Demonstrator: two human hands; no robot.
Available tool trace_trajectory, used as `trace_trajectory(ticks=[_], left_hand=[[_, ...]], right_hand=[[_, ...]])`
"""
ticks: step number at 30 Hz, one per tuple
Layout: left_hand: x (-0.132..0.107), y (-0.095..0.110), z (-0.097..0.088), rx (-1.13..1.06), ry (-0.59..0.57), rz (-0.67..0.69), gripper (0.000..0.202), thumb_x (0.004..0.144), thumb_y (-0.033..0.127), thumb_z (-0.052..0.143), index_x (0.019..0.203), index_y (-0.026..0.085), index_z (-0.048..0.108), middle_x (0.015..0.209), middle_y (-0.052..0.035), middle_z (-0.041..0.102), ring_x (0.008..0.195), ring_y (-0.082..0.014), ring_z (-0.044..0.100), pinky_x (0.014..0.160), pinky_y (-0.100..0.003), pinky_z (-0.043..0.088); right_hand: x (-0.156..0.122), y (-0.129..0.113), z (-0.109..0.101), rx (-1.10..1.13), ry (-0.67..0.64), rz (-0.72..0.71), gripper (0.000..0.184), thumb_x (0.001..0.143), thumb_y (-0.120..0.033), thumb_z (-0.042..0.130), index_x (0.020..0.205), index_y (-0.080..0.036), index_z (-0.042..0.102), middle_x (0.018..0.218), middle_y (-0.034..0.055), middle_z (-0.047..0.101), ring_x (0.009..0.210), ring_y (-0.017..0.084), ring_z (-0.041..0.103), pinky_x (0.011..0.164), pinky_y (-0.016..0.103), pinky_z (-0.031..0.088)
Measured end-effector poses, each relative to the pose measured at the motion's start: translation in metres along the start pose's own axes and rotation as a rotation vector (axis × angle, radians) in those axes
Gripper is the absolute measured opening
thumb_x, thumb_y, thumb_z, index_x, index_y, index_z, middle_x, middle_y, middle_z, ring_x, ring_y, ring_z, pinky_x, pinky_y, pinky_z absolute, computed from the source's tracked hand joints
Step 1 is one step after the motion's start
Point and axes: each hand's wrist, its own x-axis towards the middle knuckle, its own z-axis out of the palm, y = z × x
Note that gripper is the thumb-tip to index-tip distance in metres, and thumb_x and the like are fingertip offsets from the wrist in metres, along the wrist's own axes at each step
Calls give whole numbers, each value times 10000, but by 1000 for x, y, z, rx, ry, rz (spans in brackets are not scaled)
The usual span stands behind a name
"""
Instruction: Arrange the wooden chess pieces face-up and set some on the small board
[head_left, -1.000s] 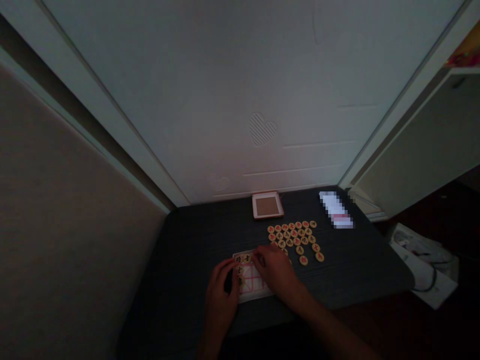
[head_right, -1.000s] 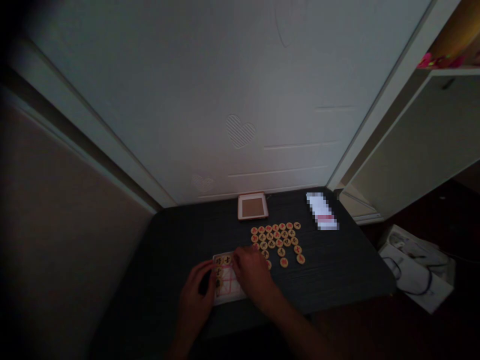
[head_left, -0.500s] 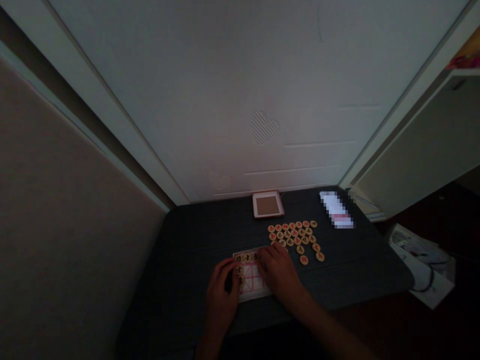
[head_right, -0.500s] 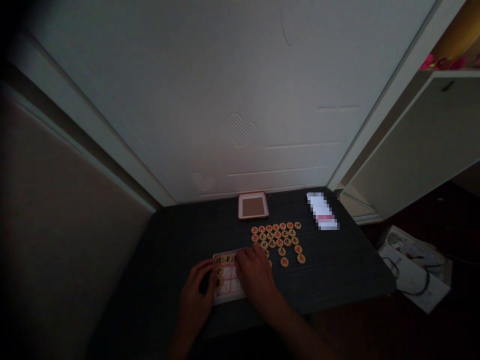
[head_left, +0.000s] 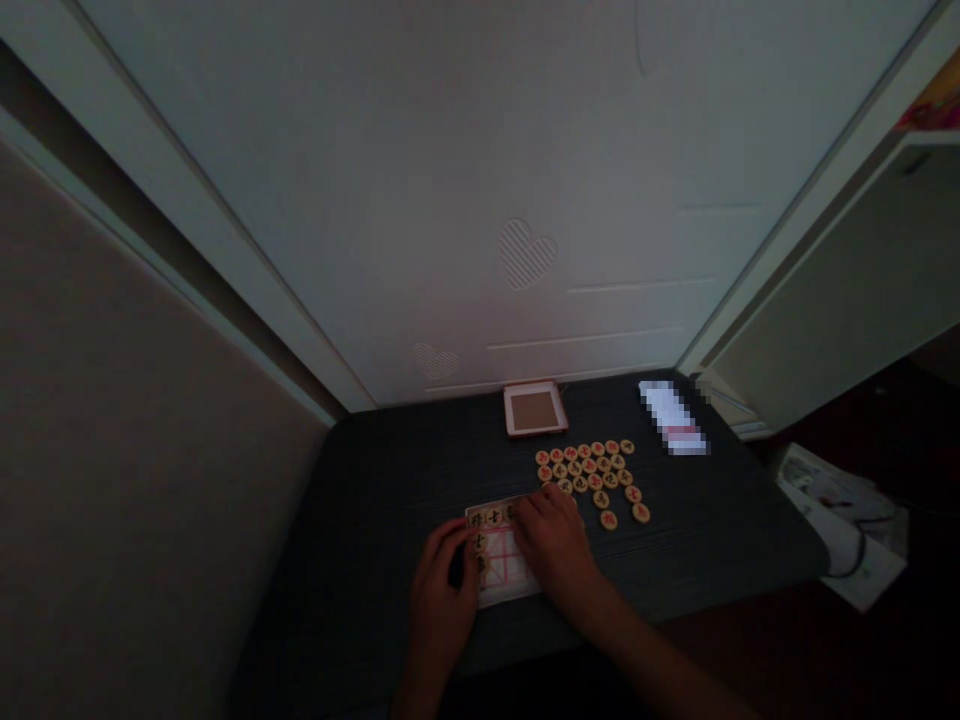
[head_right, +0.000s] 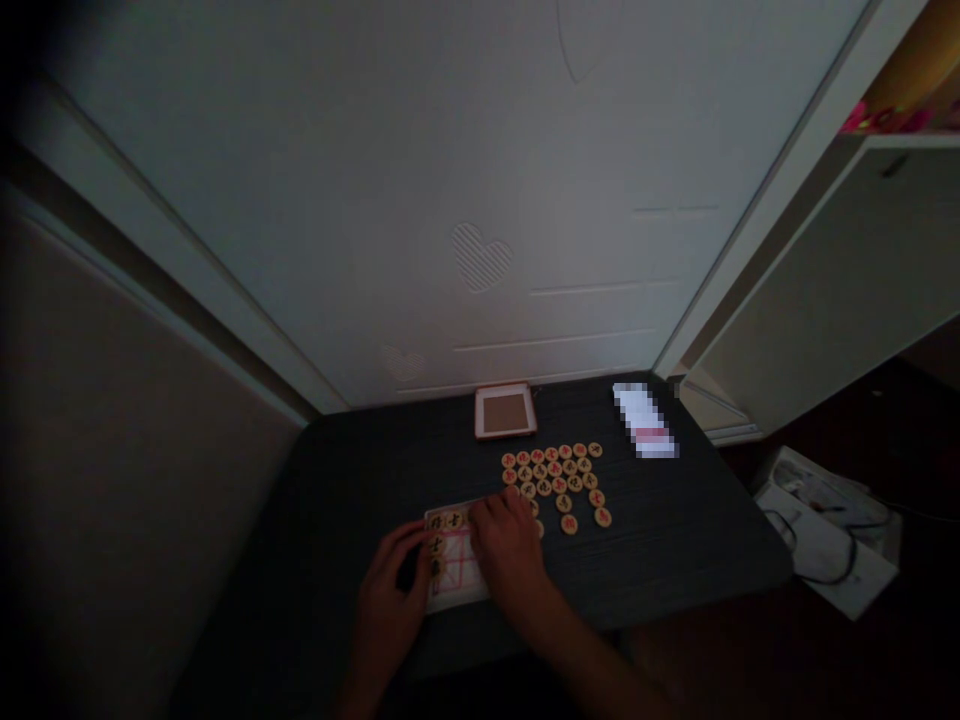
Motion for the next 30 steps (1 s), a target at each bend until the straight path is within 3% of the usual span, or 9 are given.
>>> trace_trajectory(ticks=[9,15,21,30], left_hand=[[1,7,-2,-20,17,-41,214,965,349,560,1064,232,710,1182,-92,679,1101,-281,668,1009,-469,542],[1,8,-4,-12,2,-80,241,977,391,554,1063,233,716,1196,-96,672,1113,-285,658,1023,-483,529],[1,7,-4,-2,-2,-71,269,986,396,530,1074,228,720,1200,-97,671,1126,-291,649,1025,-499,520],[-5,10,-10,60,-37,-18,280,939,393,612,1159,242,698,1295,-98,647,1208,-305,624,1065,-523,501]], right_hand=[[-32,6,-16,182,114,-16,124,957,-159,640,1038,-235,694,1094,50,728,1032,258,614,952,420,470],[-62,41,-35,261,174,29,162,995,-188,563,1064,-248,697,1031,47,746,968,240,661,936,430,493],[-92,83,-40,226,270,97,135,997,-219,564,1064,-241,679,1009,58,757,962,258,670,934,467,494],[-107,94,-39,256,315,111,142,984,-223,569,1059,-255,686,996,52,763,952,251,681,893,444,528]])
